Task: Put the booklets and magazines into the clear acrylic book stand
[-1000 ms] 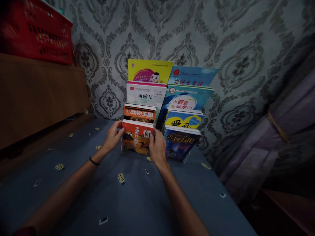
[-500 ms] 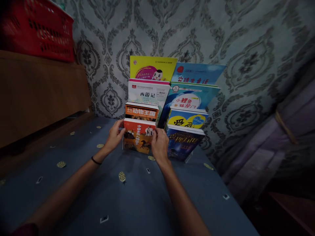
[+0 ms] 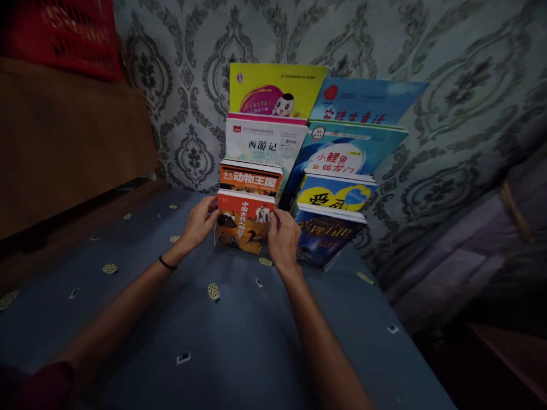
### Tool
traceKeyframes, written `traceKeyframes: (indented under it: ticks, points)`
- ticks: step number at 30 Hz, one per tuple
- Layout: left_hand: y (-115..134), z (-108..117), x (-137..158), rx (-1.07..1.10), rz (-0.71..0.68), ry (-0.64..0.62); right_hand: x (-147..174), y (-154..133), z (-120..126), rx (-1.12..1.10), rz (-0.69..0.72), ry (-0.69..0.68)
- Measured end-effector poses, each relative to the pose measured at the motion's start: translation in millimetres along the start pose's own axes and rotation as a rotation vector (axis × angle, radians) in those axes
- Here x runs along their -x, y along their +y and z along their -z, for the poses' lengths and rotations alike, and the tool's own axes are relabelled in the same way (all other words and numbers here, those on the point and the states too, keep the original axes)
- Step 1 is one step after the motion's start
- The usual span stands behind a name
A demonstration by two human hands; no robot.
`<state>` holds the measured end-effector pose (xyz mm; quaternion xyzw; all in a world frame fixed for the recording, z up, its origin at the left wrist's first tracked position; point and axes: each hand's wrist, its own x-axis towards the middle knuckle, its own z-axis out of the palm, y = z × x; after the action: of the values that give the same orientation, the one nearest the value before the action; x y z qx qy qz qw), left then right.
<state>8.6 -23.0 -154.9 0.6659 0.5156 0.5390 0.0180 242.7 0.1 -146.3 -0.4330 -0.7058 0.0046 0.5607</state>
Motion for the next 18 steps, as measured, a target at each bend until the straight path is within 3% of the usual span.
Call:
traceKeyframes:
  ticks: [18]
  points:
    - [-2.1,-1.4,2.1,-0.054,0.009,-0.014,-1.9,4.2,-2.0,-0.082,-0.073,-0.021]
